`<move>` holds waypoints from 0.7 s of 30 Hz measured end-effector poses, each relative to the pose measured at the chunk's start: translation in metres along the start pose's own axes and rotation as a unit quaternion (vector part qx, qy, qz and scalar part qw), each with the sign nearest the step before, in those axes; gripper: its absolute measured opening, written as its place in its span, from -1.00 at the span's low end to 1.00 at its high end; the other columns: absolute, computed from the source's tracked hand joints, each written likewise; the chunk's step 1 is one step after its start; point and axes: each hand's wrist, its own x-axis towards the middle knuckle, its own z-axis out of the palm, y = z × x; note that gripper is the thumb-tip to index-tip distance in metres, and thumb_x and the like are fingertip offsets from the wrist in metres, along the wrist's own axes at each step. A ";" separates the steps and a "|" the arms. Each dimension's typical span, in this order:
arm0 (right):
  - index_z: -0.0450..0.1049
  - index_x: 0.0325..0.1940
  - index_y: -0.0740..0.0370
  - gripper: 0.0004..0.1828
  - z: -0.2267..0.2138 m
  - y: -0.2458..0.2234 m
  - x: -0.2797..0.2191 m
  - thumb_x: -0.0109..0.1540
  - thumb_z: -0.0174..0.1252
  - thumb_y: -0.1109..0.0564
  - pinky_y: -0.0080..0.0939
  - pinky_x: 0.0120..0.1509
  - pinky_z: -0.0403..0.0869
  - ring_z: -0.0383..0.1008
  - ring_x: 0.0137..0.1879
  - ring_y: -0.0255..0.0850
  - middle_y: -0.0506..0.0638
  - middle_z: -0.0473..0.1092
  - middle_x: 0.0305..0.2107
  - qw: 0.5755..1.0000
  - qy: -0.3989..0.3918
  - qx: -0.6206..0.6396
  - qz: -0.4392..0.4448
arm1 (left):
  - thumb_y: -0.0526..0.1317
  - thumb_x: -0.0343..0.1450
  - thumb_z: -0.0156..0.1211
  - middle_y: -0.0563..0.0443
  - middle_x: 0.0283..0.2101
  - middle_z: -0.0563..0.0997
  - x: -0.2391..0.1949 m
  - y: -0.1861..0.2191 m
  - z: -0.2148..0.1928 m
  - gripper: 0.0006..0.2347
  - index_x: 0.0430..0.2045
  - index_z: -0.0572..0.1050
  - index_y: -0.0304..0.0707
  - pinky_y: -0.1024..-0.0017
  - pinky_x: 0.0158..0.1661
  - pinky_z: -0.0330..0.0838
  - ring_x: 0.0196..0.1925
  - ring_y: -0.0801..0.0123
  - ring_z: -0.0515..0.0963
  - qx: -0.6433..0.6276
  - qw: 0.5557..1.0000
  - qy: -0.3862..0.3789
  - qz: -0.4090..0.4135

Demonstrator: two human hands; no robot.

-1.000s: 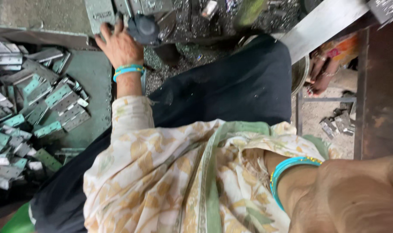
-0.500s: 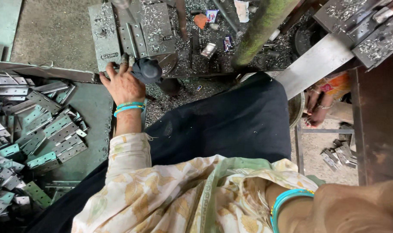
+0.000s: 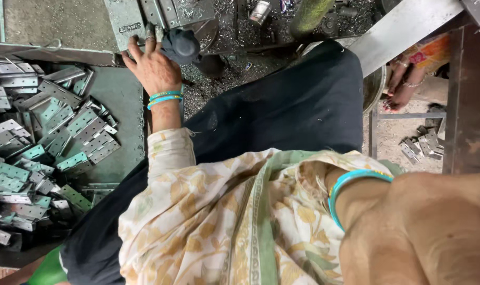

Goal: The person assembles metal hinges by placing components into a machine for joining, then collects the finished hinges into a metal bin.

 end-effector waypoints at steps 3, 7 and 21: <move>0.43 0.06 0.26 -0.85 0.005 -0.002 0.003 0.46 0.18 0.16 -0.16 0.16 0.59 0.52 0.14 -0.10 0.19 0.43 0.15 1.000 0.006 0.010 0.005 | -0.39 0.25 0.17 0.03 0.32 0.49 0.000 -0.001 0.008 -0.62 -0.03 0.63 -0.30 -0.26 0.32 0.03 0.38 -0.11 0.25 -0.014 0.999 0.031 0.006; 0.43 0.04 0.27 -0.86 -0.001 0.003 0.007 0.47 0.17 0.16 -0.16 0.15 0.59 0.52 0.13 -0.11 0.20 0.43 0.15 0.998 0.049 0.005 0.028 | -0.41 0.21 0.17 -0.03 0.26 0.54 0.003 -0.008 0.010 -0.65 -0.12 0.64 -0.29 -0.20 0.32 0.07 0.38 -0.16 0.25 -0.069 0.995 0.073 -0.008; 0.48 0.20 0.29 -0.53 -0.088 0.248 0.032 0.24 0.23 0.04 0.12 0.37 0.24 0.24 0.36 0.04 0.16 0.35 0.22 0.615 -0.032 -0.779 0.116 | -0.25 0.22 0.25 0.05 0.23 0.55 0.047 -0.018 0.015 -0.64 -0.08 0.64 -0.11 -0.21 0.32 0.05 0.41 -0.06 0.24 -0.099 0.994 0.043 -0.031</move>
